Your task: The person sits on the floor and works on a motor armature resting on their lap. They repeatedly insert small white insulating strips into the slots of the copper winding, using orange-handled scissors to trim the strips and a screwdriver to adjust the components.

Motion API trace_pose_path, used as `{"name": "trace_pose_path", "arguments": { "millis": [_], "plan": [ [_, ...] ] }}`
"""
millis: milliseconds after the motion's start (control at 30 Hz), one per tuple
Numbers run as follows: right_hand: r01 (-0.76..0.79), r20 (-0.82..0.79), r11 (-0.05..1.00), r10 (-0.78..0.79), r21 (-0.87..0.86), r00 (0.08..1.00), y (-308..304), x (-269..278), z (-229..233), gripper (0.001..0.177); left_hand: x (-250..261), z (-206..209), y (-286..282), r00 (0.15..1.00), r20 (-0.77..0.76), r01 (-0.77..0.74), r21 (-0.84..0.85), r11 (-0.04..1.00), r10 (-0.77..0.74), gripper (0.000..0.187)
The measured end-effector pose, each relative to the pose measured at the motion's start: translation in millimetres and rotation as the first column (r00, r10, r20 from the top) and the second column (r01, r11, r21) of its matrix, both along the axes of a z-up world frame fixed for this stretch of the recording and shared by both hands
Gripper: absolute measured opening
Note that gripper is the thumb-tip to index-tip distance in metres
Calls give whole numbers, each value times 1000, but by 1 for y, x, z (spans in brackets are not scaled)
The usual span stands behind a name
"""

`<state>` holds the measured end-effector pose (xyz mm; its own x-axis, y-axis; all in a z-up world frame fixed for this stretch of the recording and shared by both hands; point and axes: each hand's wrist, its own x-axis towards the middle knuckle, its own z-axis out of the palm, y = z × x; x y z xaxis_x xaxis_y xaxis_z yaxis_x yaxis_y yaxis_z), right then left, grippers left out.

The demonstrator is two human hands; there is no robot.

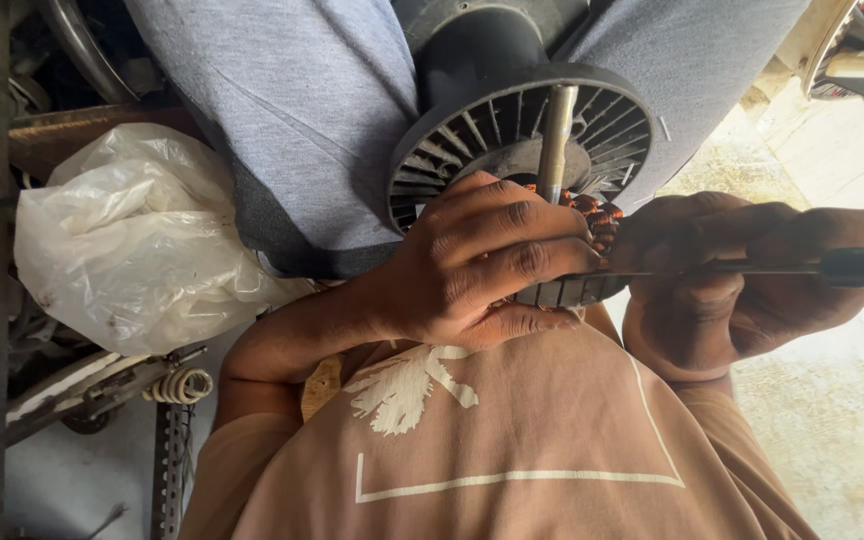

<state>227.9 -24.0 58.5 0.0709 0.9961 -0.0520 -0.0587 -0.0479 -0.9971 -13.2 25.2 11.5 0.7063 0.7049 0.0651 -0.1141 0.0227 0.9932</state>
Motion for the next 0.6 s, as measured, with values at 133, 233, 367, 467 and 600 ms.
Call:
{"name": "trace_pose_path", "arguments": {
  "millis": [133,233,367,467,600],
  "plan": [
    [356,138,922,-336,-154,932,-15,-41,25,29,1,3,5,1000,-4,24,7,1000,-24,49],
    [452,179,874,-423,-177,888,-10,-54,27,34,1,5,6,999,-13,32,-5,999,-32,50],
    [335,274,915,-270,-225,923,-1,-50,38,33,3,5,6,1000,-10,21,-39,999,-22,53],
    [284,326,933,-204,-219,923,-3,-45,38,33,2,6,7,999,-12,40,-50,998,-40,54],
    [92,217,986,-61,-137,974,-19,-21,24,32,4,4,8,998,-18,57,-40,998,-58,54]
  ]
}}
